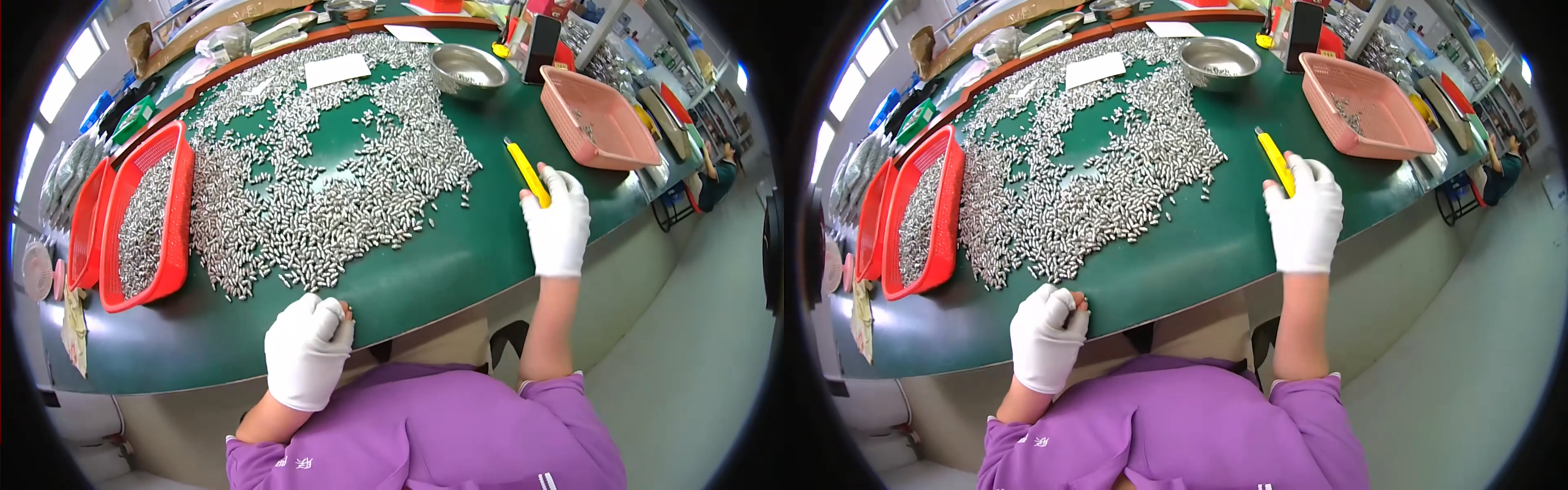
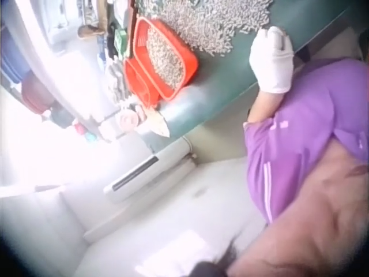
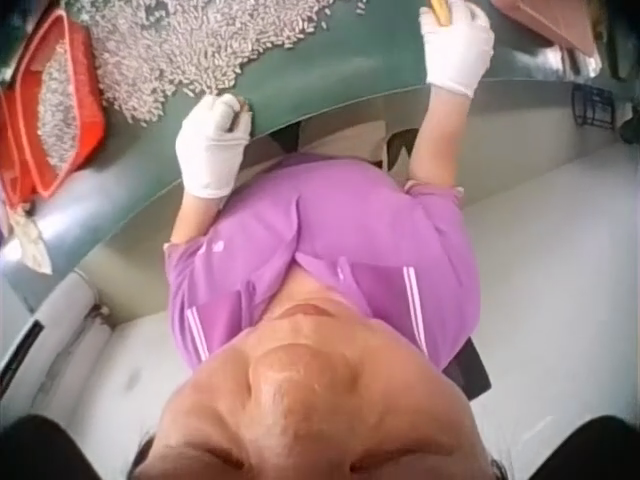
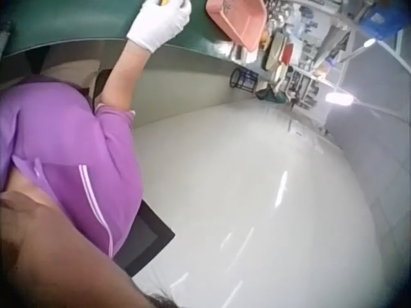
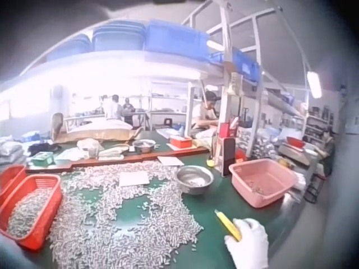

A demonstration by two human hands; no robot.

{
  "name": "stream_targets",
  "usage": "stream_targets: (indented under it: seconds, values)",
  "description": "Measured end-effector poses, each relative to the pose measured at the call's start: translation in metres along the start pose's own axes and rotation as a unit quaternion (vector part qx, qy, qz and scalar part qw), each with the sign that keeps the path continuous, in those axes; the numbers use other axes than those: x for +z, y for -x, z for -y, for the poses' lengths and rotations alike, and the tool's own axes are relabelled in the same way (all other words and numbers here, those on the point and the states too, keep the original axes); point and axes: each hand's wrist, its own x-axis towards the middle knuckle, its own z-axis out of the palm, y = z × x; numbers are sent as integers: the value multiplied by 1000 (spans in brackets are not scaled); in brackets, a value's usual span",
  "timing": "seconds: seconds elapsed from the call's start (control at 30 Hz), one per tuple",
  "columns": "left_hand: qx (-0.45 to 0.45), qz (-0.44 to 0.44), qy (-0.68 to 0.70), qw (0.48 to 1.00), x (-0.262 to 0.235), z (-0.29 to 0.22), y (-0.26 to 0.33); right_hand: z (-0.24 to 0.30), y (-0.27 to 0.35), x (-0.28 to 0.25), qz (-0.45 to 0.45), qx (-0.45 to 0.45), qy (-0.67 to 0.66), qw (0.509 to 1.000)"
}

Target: Inspecting and deburring small metal components using a utility knife at a workshop bench.

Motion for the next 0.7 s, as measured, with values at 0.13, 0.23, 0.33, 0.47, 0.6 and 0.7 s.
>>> stream_targets:
  seconds: [0.13, 0.23, 0.33, 0.47, 0.6, 0.7]
  values:
    - [13, 18, -71, 997, 0, -4, -1, -19, -6, 5, 68, 46, 82, 993]
    - [1, 6, -41, 999, 1, -2, -1, -21, -12, 8, 55, 56, 73, 994]
    - [-25, 19, -11, 999, -1, -3, 0, -11, 3, 5, 29, 107, -134, 985]
    - [-35, 36, 48, 998, -2, -7, -3, 22, 52, -38, 205, 165, -558, 787]
    - [-33, 44, 43, 998, -2, -5, 2, 35, 94, -52, 423, 108, -506, 744]
    - [-8, 52, 22, 998, -1, -5, 0, 43, 103, -59, 449, -15, -401, 798]
